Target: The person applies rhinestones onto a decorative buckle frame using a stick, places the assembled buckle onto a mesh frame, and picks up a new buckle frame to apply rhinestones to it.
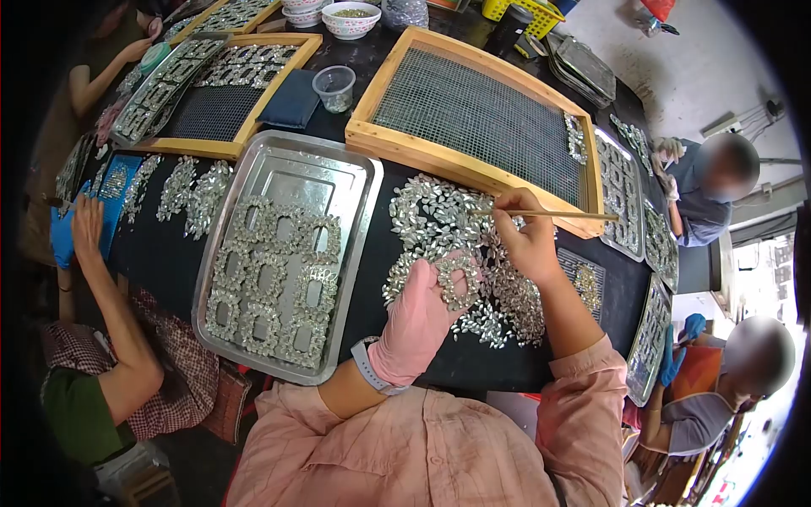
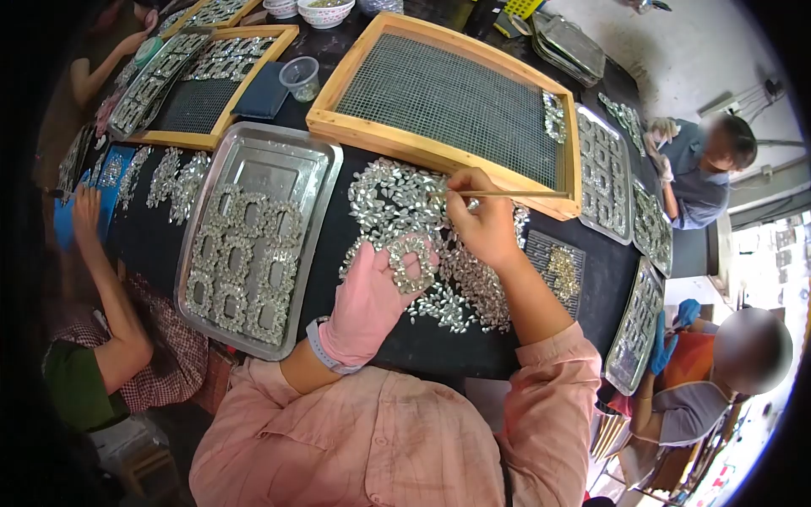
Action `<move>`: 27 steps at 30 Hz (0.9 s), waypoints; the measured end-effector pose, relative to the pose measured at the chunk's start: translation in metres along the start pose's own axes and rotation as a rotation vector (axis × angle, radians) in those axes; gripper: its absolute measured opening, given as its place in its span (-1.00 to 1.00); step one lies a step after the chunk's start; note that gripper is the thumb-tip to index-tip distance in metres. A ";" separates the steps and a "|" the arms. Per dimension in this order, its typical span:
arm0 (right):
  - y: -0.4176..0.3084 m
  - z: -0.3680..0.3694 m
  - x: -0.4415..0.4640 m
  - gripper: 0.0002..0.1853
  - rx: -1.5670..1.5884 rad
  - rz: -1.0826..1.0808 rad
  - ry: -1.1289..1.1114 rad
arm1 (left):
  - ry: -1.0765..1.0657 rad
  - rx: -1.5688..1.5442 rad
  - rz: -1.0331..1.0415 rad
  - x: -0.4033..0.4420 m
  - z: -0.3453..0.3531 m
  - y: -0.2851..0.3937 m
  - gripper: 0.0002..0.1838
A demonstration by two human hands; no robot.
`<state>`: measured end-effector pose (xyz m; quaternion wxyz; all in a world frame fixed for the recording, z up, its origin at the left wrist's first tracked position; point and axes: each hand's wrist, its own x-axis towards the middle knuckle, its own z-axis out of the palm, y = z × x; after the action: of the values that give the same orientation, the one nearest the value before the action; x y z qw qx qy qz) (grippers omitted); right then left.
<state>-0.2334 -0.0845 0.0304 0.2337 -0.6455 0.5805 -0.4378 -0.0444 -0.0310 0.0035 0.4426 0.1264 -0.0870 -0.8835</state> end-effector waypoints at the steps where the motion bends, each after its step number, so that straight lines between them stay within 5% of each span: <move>1: 0.000 0.000 0.000 -0.89 0.021 -0.001 0.008 | -0.002 0.002 0.003 0.000 -0.001 0.000 -0.38; 9: -0.032 -0.018 -0.019 -0.87 0.247 -0.110 -0.156 | -0.006 -0.006 -0.036 0.000 0.005 0.003 -0.32; 17: -0.041 -0.011 -0.024 -0.78 0.004 -0.462 -0.221 | 0.003 0.040 -0.057 -0.002 -0.001 0.000 -0.29; 27: -0.048 -0.009 -0.023 -0.80 -0.051 -0.504 -0.252 | 0.044 0.073 -0.110 -0.003 0.001 -0.001 -0.44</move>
<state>-0.2135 -0.0507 0.0673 0.1713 -0.8244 0.3792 -0.3837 -0.0436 -0.0283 0.0045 0.3903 0.1663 -0.1022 -0.8997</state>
